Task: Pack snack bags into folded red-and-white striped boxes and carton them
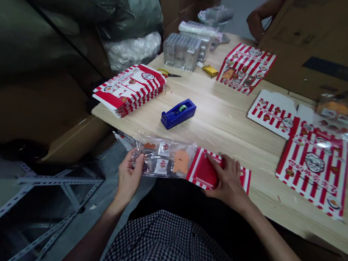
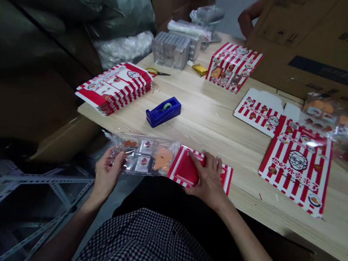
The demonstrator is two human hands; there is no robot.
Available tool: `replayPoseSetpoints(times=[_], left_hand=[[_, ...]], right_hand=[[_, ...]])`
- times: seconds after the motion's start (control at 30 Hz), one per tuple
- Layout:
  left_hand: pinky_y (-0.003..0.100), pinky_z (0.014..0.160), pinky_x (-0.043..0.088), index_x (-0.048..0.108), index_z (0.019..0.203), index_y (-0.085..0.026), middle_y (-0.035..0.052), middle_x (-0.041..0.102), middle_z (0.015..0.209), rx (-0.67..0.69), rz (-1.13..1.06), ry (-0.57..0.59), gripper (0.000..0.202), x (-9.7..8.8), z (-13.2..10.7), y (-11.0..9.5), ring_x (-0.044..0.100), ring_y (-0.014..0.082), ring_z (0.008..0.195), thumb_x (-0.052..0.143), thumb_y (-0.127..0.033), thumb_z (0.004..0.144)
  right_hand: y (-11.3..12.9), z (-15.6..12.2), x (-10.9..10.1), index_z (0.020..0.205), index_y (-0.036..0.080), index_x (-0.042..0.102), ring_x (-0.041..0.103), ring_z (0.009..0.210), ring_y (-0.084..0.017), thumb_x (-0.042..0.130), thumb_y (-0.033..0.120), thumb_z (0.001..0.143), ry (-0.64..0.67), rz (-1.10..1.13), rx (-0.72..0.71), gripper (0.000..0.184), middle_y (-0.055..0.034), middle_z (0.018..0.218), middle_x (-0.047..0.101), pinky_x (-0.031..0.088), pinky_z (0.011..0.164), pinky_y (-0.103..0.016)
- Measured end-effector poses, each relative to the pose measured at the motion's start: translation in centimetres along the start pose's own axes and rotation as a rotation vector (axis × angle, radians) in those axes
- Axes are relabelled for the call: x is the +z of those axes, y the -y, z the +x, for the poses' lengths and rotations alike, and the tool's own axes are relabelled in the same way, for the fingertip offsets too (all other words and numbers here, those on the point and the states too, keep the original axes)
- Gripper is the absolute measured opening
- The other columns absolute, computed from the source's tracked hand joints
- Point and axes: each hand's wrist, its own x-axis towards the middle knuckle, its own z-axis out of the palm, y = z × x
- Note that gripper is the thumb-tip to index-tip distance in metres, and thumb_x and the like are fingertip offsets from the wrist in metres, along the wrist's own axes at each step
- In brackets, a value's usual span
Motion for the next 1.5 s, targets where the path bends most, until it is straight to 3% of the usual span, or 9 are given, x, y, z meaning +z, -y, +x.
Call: replayPoseSetpoints(times=[0.2,0.47,0.63,0.8,0.97,1.1,1.17,1.33,1.5], left_hand=[[0.025,0.062,0.051,0.070,0.116,-0.015,0.0069,0.076,0.095,-0.037,0.028,0.253,0.046,-1.4,2.5,-0.3,0.066,0.0180,0.070,0.073,-0.046,0.082],[0.025,0.063,0.052,0.071,0.119,-0.018,0.0089,0.077,0.101,-0.068,-0.070,0.555,0.045,0.8,5.9,0.2,0.068,0.0181,0.072,0.072,-0.046,0.084],[0.026,0.066,0.055,0.072,0.118,-0.019,0.0101,0.077,0.106,-0.117,-0.139,0.667,0.046,0.4,8.0,-0.5,0.070,0.0180,0.074,0.076,-0.045,0.081],[0.028,0.070,0.055,0.071,0.120,-0.019,0.0116,0.075,0.111,-0.112,-0.121,0.767,0.045,2.8,6.7,-0.5,0.071,0.0204,0.082,0.071,-0.046,0.085],[0.028,0.066,0.052,0.071,0.112,-0.019,0.0057,0.074,0.089,0.113,0.127,0.645,0.034,5.5,3.8,-0.8,0.067,0.0190,0.073,0.058,-0.045,0.094],[0.030,0.075,0.052,0.063,0.128,-0.020,0.0059,0.075,0.096,0.247,0.319,0.358,0.041,4.3,4.1,-1.9,0.069,0.0209,0.080,0.063,-0.039,0.092],[0.032,0.079,0.052,0.068,0.124,-0.019,0.0080,0.076,0.101,0.259,0.322,0.289,0.036,3.7,4.5,-2.5,0.070,0.0217,0.084,0.062,-0.036,0.093],[0.035,0.083,0.054,0.075,0.112,-0.018,0.0096,0.078,0.107,0.232,0.140,0.368,0.028,4.7,3.3,-4.7,0.072,0.0244,0.092,0.062,-0.035,0.094],[0.044,0.097,0.046,0.075,0.114,-0.024,0.0078,0.076,0.106,0.539,0.325,0.478,0.029,6.6,0.3,-7.4,0.063,0.0257,0.105,0.051,-0.032,0.101]], right_hand=[[0.0,-0.1,0.0,0.156,0.028,0.033,0.029,0.142,-0.045,0.078,0.050,0.066,-0.009,0.040,-0.019,0.103,-0.0189,0.149,0.030,0.015,0.117,-0.069],[-0.3,0.3,-0.8,0.155,0.024,0.037,0.029,0.142,-0.047,0.081,0.048,0.064,0.032,0.035,-0.006,0.104,-0.0210,0.148,0.031,0.012,0.117,-0.070],[-0.6,0.4,-0.9,0.156,0.025,0.037,0.027,0.143,-0.046,0.082,0.047,0.063,0.035,0.048,-0.008,0.105,-0.0211,0.150,0.029,0.012,0.117,-0.070],[-0.1,0.6,-1.1,0.155,0.027,0.036,0.028,0.142,-0.047,0.081,0.047,0.063,0.035,0.058,-0.045,0.104,-0.0213,0.150,0.032,0.013,0.116,-0.071],[-0.2,1.0,-0.8,0.156,0.026,0.034,0.030,0.142,-0.045,0.081,0.050,0.065,0.011,0.049,-0.026,0.105,-0.0202,0.147,0.030,0.012,0.117,-0.069],[-0.6,1.1,-0.7,0.156,0.027,0.034,0.029,0.142,-0.043,0.078,0.054,0.069,-0.026,0.069,-0.014,0.102,-0.0190,0.148,0.028,0.014,0.119,-0.068],[-0.2,1.2,-1.0,0.156,0.028,0.033,0.029,0.143,-0.043,0.077,0.053,0.070,-0.055,0.079,-0.004,0.100,-0.0185,0.148,0.028,0.014,0.119,-0.068],[2.9,1.7,-3.2,0.157,0.033,0.026,0.028,0.142,-0.045,0.080,0.048,0.068,-0.162,0.075,0.033,0.105,-0.0168,0.146,0.026,0.011,0.119,-0.069],[5.4,1.1,-4.3,0.159,0.040,0.017,0.029,0.139,-0.045,0.082,0.046,0.066,-0.282,0.059,0.058,0.113,-0.0133,0.146,0.023,0.010,0.118,-0.069]])
